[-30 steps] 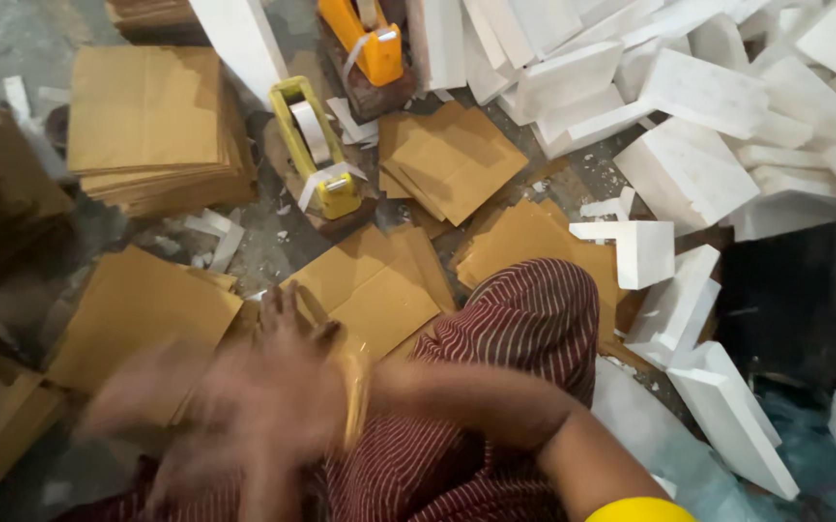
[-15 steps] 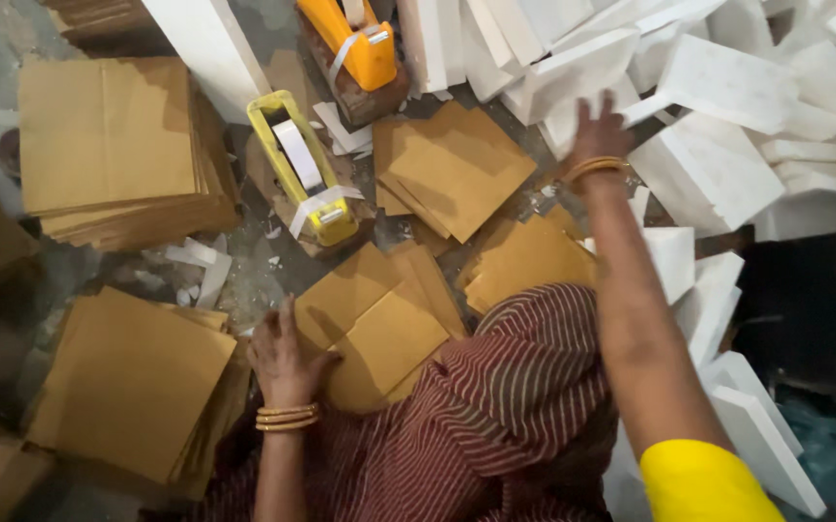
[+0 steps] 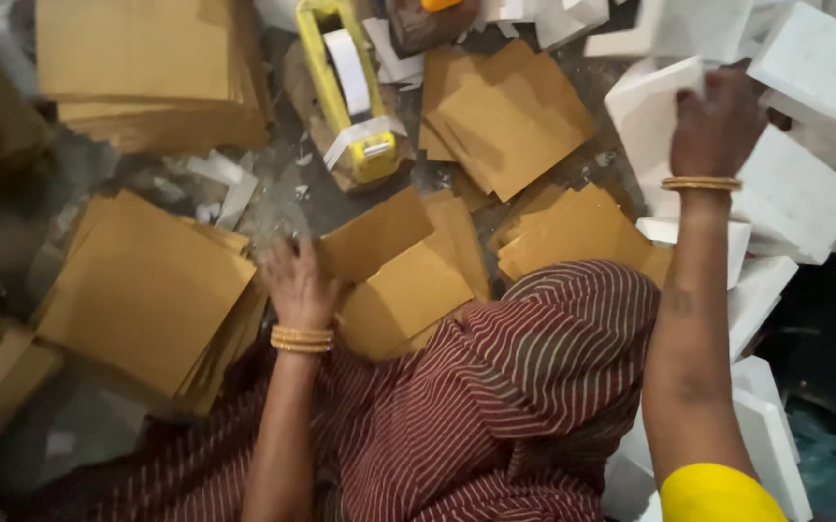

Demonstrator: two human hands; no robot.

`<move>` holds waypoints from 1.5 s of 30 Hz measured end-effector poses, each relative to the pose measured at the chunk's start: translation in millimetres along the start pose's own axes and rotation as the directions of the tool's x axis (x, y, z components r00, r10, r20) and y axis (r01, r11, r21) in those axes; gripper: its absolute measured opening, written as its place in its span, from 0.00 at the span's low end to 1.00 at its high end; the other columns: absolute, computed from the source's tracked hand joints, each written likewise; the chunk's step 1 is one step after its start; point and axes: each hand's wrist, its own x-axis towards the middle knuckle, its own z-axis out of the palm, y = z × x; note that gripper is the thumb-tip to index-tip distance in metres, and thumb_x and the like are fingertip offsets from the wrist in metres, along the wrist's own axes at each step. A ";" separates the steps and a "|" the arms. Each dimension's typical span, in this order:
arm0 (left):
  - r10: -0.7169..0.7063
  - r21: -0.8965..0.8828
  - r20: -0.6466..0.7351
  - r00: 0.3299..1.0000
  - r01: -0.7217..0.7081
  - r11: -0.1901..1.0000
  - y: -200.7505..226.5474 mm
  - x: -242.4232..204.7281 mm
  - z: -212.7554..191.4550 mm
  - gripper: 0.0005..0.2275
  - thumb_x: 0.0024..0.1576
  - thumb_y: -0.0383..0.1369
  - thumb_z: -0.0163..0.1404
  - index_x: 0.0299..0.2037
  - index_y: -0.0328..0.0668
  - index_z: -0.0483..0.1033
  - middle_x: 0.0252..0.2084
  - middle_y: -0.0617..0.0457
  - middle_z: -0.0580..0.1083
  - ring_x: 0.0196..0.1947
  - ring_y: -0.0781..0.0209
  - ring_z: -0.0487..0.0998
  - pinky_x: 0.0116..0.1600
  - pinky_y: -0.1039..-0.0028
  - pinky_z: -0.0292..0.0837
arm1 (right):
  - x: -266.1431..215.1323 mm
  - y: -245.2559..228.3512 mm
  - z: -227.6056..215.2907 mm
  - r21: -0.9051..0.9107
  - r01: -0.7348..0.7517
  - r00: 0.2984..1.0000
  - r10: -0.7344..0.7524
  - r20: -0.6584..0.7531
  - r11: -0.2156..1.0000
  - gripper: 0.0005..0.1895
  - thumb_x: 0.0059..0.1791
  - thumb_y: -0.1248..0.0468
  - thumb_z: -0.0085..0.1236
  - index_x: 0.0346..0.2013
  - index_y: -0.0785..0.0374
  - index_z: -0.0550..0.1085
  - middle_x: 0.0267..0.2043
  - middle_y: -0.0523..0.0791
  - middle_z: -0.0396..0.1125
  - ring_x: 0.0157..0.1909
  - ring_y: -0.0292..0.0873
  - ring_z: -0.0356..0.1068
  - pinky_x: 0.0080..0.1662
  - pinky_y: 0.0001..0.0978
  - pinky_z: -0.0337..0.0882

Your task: The person sits on the floor and assembles small cardboard boxes by inserting white foam inserts into the flaps. They repeatedly pick up a flat cardboard sheet, place a foam piece inside, fold the flaps, and secure the box with tape from a nearby dispenser.

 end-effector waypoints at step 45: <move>-0.103 -0.802 0.458 0.883 0.460 0.382 -69.7 13.2 27.6 0.07 0.58 0.28 0.53 0.44 0.37 0.74 0.34 0.52 0.76 0.31 0.67 0.75 0.34 0.77 0.71 | -140.3 -238.5 -36.0 0.740 0.167 0.978 -0.017 -0.206 0.652 0.17 0.56 0.57 0.58 0.52 0.63 0.63 0.49 0.48 0.65 0.47 0.40 0.70 0.41 0.34 0.79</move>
